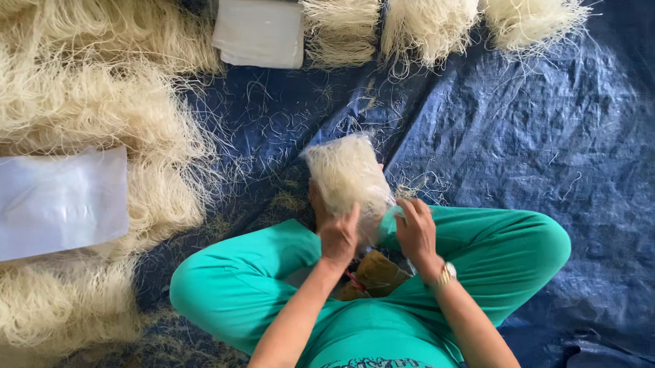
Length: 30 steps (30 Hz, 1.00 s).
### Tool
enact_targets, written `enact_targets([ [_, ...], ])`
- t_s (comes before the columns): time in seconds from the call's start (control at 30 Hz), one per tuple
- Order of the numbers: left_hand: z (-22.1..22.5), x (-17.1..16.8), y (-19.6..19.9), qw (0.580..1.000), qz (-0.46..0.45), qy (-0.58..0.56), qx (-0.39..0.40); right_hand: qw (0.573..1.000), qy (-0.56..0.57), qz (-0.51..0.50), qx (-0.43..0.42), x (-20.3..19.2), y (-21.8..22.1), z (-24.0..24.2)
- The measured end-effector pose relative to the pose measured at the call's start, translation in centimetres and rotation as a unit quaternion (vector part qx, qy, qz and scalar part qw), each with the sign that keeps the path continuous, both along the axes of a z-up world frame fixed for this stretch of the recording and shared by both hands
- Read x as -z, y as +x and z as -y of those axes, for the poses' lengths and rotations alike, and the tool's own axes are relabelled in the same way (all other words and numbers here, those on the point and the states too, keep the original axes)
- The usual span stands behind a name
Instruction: The person packs bundles of light-colored fibrous material into clear plastic bags by hand, using their fingers to compress the material and then sealing the bags.
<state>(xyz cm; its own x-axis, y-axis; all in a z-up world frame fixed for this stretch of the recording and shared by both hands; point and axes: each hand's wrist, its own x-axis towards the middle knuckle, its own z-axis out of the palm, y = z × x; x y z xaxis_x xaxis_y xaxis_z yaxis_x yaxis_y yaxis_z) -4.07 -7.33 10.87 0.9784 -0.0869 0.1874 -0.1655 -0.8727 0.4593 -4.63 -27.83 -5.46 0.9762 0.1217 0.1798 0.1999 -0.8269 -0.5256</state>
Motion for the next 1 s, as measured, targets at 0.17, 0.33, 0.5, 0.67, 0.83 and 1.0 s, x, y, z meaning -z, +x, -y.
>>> enact_targets([
  [0.17, 1.1, 13.2, -3.0, 0.990, 0.033, -0.104, -0.084, 0.987, -0.061, 0.077, -0.127, -2.1, -4.1, -3.6],
  [0.33, 1.8, 12.3, -3.4, 0.961, 0.020, -0.216, -0.170, 0.983, 0.051, 0.038, -0.174, -0.9, -0.9, -4.4],
  [0.5, 2.6, 12.1, -3.4, 0.952, 0.021, -0.293, -0.092, 0.974, 0.098, 0.076, -0.190, -1.1, 1.3, -5.6],
  [0.67, 3.1, 11.4, -2.9, 0.940, 0.026, -0.328, -0.090, 0.965, 0.240, 0.051, -0.092, -3.2, 2.1, -10.1],
  [0.83, 2.1, 9.8, -2.5, 0.928, -0.006, -0.360, -0.093, 0.971, 0.131, 0.023, -0.201, -0.2, 2.1, -6.9],
  [1.0, 2.8, 8.5, -3.5, 0.921, -0.046, -0.382, -0.066, 0.923, -0.202, 0.007, -0.326, 1.7, -0.2, -4.0],
])
